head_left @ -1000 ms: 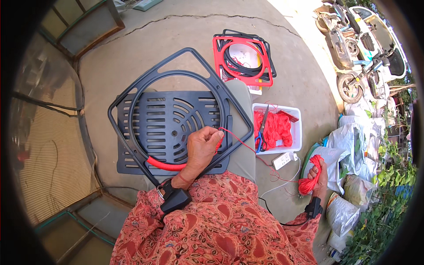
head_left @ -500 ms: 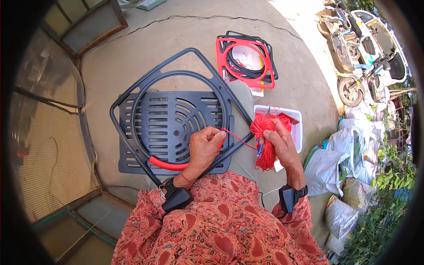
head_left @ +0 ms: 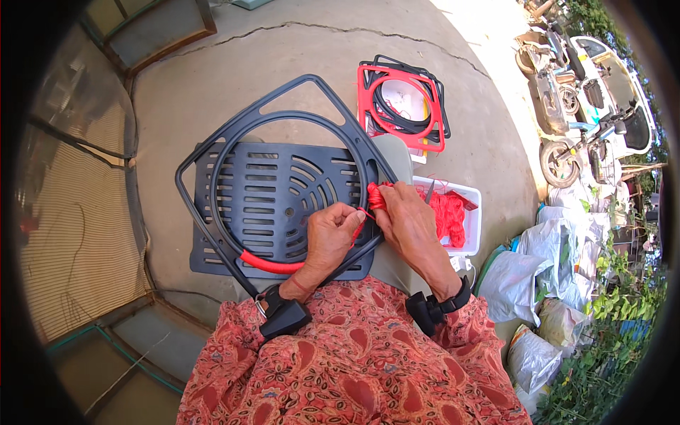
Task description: The person threads a red nylon cord through the slots of a black plastic base component.
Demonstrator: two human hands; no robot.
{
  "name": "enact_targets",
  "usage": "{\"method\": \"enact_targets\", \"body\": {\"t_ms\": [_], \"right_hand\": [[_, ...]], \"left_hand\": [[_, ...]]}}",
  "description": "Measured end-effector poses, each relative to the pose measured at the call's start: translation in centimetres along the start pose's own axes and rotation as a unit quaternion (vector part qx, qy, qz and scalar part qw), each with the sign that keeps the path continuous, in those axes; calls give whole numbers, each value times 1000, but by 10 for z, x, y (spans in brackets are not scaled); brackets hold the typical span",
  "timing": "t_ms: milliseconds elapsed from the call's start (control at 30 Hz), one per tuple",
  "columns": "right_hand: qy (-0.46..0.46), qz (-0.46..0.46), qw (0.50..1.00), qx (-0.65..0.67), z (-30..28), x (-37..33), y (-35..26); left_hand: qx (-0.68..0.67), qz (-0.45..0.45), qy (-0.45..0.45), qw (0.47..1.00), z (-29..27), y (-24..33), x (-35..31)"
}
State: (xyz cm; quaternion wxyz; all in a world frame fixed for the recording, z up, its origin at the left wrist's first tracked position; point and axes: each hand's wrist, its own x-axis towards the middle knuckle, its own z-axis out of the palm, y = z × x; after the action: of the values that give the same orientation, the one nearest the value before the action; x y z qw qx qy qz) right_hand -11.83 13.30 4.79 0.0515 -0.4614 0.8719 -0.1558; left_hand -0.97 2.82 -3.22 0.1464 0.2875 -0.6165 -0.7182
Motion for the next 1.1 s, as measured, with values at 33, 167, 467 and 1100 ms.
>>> {"method": "enact_targets", "body": {"t_ms": [33,167,467,1100], "right_hand": [[0,-2,1000,0,0,-2,1],[71,-18,994,78,3,-19,11],[41,42,997,54,-6,-24,2],[30,-4,989,142,2,-20,6]], "left_hand": [[6,-2,7,1000,0,-1,0],[7,1,4,1000,2,3,-2],[20,27,-13,999,5,6,-11],[20,18,-8,1000,6,4,-9]]}}
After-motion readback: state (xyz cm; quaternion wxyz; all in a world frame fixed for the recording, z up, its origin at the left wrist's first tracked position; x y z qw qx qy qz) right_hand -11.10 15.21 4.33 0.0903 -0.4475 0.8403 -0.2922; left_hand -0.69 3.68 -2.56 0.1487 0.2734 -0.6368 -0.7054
